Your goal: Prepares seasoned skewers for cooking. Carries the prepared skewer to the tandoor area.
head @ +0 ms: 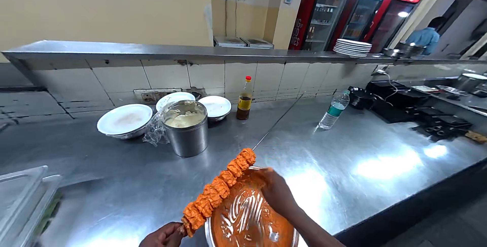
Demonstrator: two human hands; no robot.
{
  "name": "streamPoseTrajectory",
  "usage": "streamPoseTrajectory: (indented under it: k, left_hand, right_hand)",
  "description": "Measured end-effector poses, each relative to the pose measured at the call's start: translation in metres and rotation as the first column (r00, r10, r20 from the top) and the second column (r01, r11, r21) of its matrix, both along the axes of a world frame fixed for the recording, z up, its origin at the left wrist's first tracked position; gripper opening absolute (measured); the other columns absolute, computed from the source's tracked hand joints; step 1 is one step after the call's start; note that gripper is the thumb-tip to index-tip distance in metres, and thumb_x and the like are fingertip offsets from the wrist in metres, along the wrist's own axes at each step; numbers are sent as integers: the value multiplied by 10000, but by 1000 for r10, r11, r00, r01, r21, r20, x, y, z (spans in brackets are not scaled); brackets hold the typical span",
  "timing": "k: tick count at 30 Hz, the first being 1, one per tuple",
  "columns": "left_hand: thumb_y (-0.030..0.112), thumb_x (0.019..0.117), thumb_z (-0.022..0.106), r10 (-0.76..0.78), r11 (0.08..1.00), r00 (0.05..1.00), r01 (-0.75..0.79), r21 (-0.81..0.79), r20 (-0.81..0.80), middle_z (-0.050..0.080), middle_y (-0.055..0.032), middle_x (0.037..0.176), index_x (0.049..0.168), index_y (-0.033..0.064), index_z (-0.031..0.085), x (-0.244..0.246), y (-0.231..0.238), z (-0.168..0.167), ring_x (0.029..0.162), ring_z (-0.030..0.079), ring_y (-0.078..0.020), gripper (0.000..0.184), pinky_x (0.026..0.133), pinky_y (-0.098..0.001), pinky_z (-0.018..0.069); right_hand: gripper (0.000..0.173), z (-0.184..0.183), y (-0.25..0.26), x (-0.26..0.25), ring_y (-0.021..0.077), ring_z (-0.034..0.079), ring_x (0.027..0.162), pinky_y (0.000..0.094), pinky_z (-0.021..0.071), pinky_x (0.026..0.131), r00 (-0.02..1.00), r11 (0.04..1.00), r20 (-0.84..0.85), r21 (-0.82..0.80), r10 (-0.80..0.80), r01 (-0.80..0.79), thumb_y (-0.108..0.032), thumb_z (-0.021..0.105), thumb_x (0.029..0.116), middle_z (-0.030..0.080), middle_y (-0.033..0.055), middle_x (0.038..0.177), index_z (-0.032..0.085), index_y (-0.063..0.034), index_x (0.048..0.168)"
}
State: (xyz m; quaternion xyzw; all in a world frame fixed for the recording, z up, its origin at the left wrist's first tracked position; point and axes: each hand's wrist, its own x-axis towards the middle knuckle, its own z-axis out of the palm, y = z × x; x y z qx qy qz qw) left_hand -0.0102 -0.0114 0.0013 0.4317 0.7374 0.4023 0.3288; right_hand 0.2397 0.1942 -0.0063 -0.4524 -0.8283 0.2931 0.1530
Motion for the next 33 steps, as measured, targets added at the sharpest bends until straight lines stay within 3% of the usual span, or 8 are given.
streamPoseTrajectory:
  k: [4, 13, 17, 20, 23, 26, 30, 33]
  left_hand:
    - [105, 983, 548, 6, 1000, 1000, -6, 6, 6, 595, 48, 708, 965, -46, 691, 0, 2, 0, 606, 492, 24, 209, 623, -210, 438]
    - [75, 971, 547, 35, 999, 994, -37, 18, 104, 559, 108, 657, 919, -1, 685, 4, 11, -8, 567, 478, 44, 165, 581, -182, 423]
    - [59, 967, 541, 56, 998, 982, -62, 29, 179, 554, 126, 636, 908, 18, 682, 5, 15, -6, 542, 476, 45, 158, 549, -173, 416]
    - [56, 950, 566, 72, 997, 981, -75, 9, 178, 571, 108, 652, 920, 10, 684, 5, 16, -1, 552, 488, 41, 131, 557, -180, 424]
    - [60, 937, 586, 69, 998, 987, -69, -3, 148, 588, 92, 662, 933, 7, 690, 7, 17, 1, 555, 488, 35, 117, 560, -187, 422]
    - [70, 954, 581, 46, 999, 992, -46, -6, 117, 584, 74, 669, 946, -11, 700, 10, 19, 5, 565, 488, 17, 144, 577, -203, 431]
    - [74, 958, 572, 36, 999, 992, -36, -8, 125, 563, 87, 650, 937, 11, 703, 15, 20, 8, 550, 477, 16, 147, 559, -200, 419]
    - [101, 967, 586, 28, 999, 992, -25, -23, 121, 558, 78, 651, 927, 27, 710, 16, 21, 9, 552, 466, -4, 149, 567, -224, 421]
  right_hand:
    - [420, -56, 12, -3, 444, 515, 1324, 564, 423, 1095, 860, 954, 479, -300, 174, -26, -137, 574, 1004, 520, 302, 1414, 556, 36, 1387]
    - [240, -92, -48, 4, 481, 621, 1155, 606, 478, 1000, 795, 821, 273, -374, 542, -431, 5, 540, 991, 645, 319, 1195, 689, 71, 1167]
    - [254, -61, -18, -1, 261, 675, 971, 444, 537, 906, 988, 785, -114, -601, 101, -150, 30, 575, 936, 697, 191, 1061, 669, 83, 1166]
    - [244, -12, -4, -4, 120, 660, 836, 319, 584, 791, 856, 588, -439, -781, -275, -212, 91, 489, 957, 650, 42, 975, 562, 18, 1178]
    - [262, 36, 0, -13, 71, 650, 873, 274, 571, 819, 842, 739, -539, -574, -16, -354, 79, 625, 844, 656, 5, 979, 602, -17, 1086]
    - [226, 75, -10, -26, 166, 696, 983, 343, 557, 927, 851, 868, -311, -133, 422, -479, -9, 627, 937, 724, 137, 1094, 718, 30, 1140]
    - [382, 80, -50, -50, 408, 726, 937, 530, 580, 832, 828, 792, -120, 391, 548, -469, 101, 574, 886, 729, 250, 1011, 720, 10, 1227]
    - [411, 41, -64, -62, 447, 690, 1051, 555, 581, 826, 710, 627, 71, 413, 701, -661, 45, 550, 949, 682, 273, 1169, 632, 0, 1350]
